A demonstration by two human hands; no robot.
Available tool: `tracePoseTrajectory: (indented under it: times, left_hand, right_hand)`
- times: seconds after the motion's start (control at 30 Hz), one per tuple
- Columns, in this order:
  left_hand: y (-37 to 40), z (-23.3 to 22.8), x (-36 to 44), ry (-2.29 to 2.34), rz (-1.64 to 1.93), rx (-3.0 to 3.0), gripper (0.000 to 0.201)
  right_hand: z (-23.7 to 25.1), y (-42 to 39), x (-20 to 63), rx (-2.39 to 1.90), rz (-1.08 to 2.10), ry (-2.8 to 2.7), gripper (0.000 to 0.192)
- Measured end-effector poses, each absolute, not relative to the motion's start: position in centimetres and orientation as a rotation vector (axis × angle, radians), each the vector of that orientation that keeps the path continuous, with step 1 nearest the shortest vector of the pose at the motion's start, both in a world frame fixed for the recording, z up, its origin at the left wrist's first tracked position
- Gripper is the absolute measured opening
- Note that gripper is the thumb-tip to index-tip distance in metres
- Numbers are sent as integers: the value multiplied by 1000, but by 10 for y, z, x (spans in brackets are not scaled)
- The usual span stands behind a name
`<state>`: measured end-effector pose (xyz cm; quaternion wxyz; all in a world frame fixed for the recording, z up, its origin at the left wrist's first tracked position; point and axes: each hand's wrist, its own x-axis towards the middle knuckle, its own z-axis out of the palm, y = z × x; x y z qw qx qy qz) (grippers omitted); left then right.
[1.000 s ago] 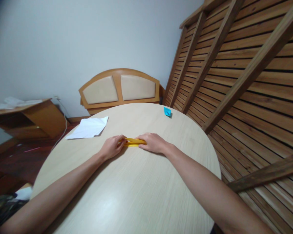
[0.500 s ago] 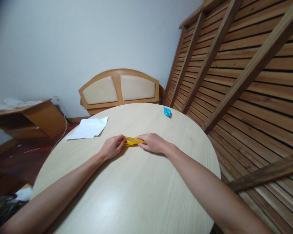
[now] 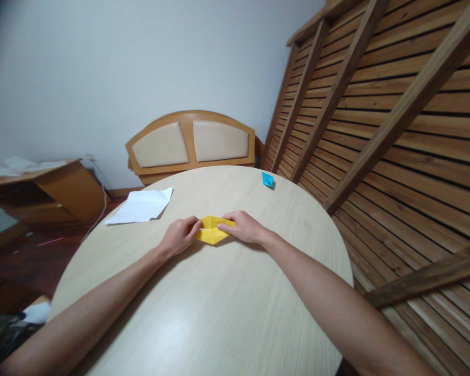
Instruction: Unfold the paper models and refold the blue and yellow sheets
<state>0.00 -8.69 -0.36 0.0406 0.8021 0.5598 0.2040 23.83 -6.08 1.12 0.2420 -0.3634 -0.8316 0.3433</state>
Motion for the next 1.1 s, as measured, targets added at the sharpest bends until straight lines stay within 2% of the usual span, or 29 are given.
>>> tracePoseTrajectory:
  times: [0.13, 0.33, 0.47, 0.67, 0.9, 1.03, 1.1]
  left_hand:
    - [-88, -4, -1, 1723, 563, 2467, 36]
    - [-89, -5, -1, 1351, 888, 2755, 31]
    - [-88, -9, 0, 1016, 720, 2874, 30]
    - [-88, -14, 1, 951, 545, 2821, 32]
    - [-88, -9, 2, 950, 504, 2839, 31]
    - [-88, -8, 2, 978, 478, 2858, 30]
    - [-87, -8, 2, 976, 476, 2861, 30]
  right_hand:
    - [5, -59, 238, -1047, 1124, -2223, 34]
    - [-2, -55, 240, -1122, 1226, -2177, 27]
    - [-2, -55, 242, -1198, 1196, -2175, 26]
    - [1, -55, 244, -1387, 938, -2263, 31]
    - [6, -53, 246, -1675, 287, -2325, 35]
    - [9, -56, 244, -1421, 126, -2376, 22]
    - [8, -59, 240, -1191, 120, -2441, 23]
